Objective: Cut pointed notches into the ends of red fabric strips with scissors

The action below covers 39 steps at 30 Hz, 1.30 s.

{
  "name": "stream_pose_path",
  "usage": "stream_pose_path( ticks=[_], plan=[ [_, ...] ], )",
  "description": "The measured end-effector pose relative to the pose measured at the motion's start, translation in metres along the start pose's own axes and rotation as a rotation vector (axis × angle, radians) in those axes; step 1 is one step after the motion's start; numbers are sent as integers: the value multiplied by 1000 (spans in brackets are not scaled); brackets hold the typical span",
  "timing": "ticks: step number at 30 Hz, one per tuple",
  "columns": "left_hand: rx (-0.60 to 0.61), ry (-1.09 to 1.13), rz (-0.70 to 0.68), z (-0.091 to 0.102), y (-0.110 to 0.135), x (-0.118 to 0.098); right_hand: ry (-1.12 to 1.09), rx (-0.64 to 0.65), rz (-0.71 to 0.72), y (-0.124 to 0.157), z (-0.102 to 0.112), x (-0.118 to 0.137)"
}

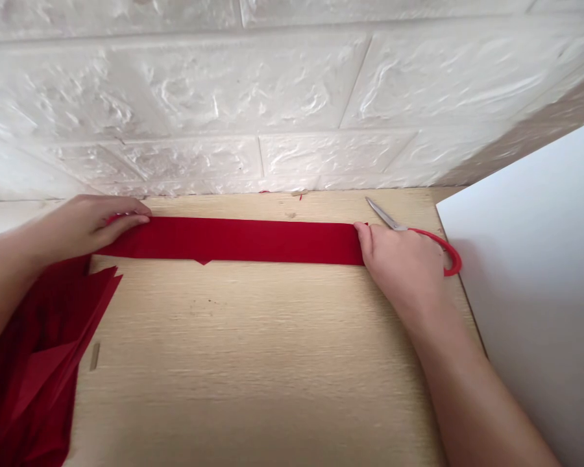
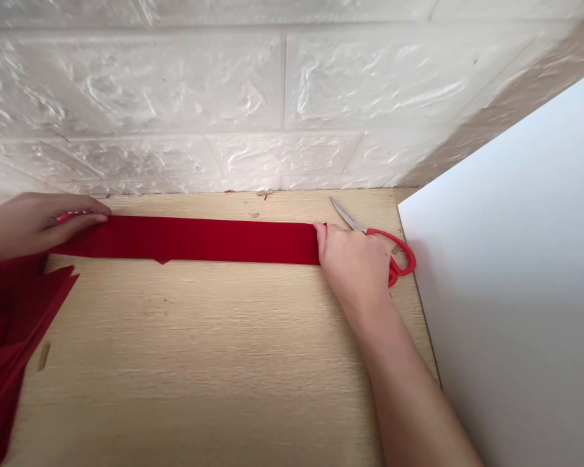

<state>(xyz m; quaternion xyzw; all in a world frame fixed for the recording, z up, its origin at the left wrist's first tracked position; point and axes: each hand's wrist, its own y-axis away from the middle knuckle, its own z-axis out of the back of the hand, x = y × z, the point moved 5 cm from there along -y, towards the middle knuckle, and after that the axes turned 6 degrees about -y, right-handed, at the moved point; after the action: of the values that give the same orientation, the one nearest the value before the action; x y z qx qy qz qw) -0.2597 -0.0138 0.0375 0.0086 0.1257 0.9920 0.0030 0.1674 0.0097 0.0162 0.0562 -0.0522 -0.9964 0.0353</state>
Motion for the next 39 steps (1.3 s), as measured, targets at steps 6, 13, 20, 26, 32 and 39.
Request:
stream_pose_path(
  ticks=[6,13,20,26,32,39],
  plan=[
    [-7,-89,19,0,0,4,17,30,-19,-1,0,1],
    [-5,-108,163,8,1,-1,24,39,-37,-1,2,2],
    [-83,-24,363,-1,7,15,39,29,-33,-1,0,2],
    [-194,313,617,-4,16,15,47,11,-39,-1,-1,2],
    [-250,231,621,-9,15,21,34,9,-47,-1,-1,2],
    [-69,149,683,-7,20,20,36,36,-20,-1,0,2]
  ],
)
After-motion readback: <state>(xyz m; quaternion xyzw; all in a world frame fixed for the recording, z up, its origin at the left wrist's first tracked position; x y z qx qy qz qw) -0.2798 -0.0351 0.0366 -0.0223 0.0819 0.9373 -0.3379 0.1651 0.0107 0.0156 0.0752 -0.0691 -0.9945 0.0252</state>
